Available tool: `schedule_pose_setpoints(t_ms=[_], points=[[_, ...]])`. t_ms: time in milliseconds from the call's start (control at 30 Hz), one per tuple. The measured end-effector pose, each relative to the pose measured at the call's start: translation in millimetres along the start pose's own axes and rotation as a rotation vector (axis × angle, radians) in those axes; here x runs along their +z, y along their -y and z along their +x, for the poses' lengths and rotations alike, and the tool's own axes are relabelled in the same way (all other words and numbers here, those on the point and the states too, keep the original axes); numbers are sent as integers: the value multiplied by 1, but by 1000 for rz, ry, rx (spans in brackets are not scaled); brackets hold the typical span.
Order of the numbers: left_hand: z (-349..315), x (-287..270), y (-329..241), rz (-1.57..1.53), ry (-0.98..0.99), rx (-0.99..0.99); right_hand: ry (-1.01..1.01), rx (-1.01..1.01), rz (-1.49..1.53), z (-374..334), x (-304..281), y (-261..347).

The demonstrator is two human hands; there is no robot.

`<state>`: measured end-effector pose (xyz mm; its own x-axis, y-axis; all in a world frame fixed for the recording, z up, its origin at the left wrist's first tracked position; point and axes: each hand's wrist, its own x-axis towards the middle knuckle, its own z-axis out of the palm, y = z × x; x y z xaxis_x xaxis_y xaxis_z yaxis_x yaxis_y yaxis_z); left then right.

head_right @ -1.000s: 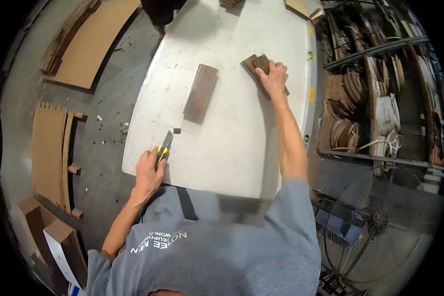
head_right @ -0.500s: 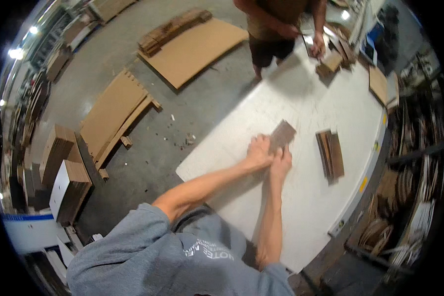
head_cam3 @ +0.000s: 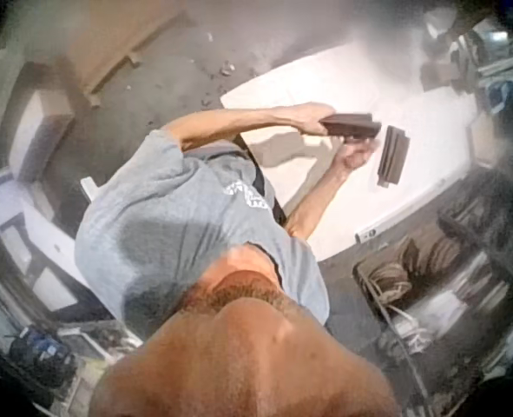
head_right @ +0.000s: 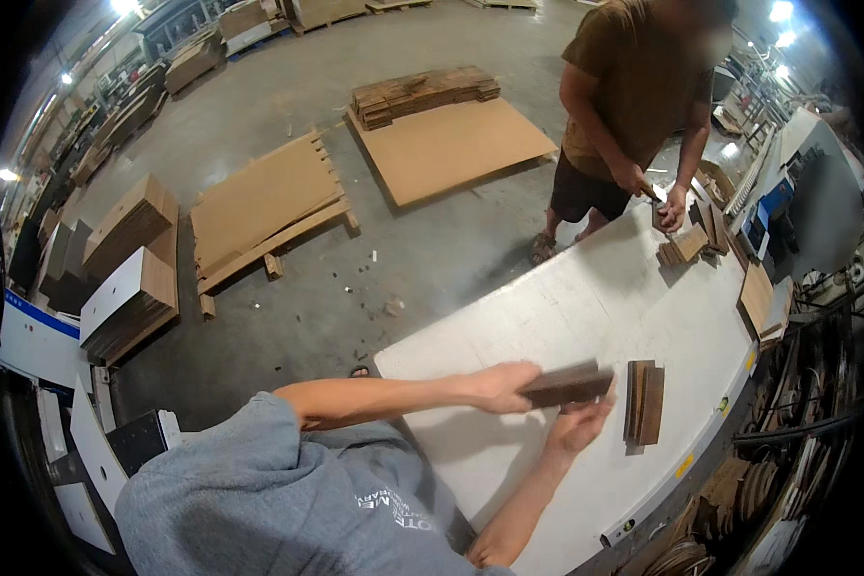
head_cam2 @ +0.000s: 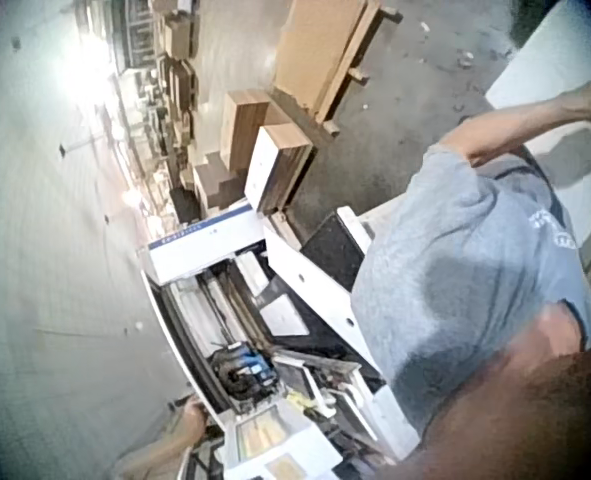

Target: The person scrapes the edges and surfaces of wood blocks using a yellow-handled scraper, then arranges them into a panel on a cardboard sheet on the floor.

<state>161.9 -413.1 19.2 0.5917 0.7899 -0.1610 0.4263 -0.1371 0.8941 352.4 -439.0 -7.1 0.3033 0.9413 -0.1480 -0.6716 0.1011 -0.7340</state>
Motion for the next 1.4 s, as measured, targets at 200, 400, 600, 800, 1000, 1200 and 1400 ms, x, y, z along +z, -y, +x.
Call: schedule_pose_setpoints(t_ms=[200,400,600,800,1000,1200,1400], points=[[-103,-57,24,-247,-5,-82,72,-47,-220,-22,82,-52],[-198,-161,76,-385,-433,-180,41,-159,-190,-39,216,-121],[-268,-273,137,-867,-722,-64,72,-29,-15,-55,360,-249],[-323,-377,193,-882,-939,-105,166,359,282,-49,475,-375],[-322,-454,245,-470,-1120,29,158,334,-43,-36,536,-446],[-259,-536,307,-126,-1083,35,158,493,-17,60,568,-517],[-166,-639,372,-90,-1124,-87,31,659,-18,186,635,-593]])
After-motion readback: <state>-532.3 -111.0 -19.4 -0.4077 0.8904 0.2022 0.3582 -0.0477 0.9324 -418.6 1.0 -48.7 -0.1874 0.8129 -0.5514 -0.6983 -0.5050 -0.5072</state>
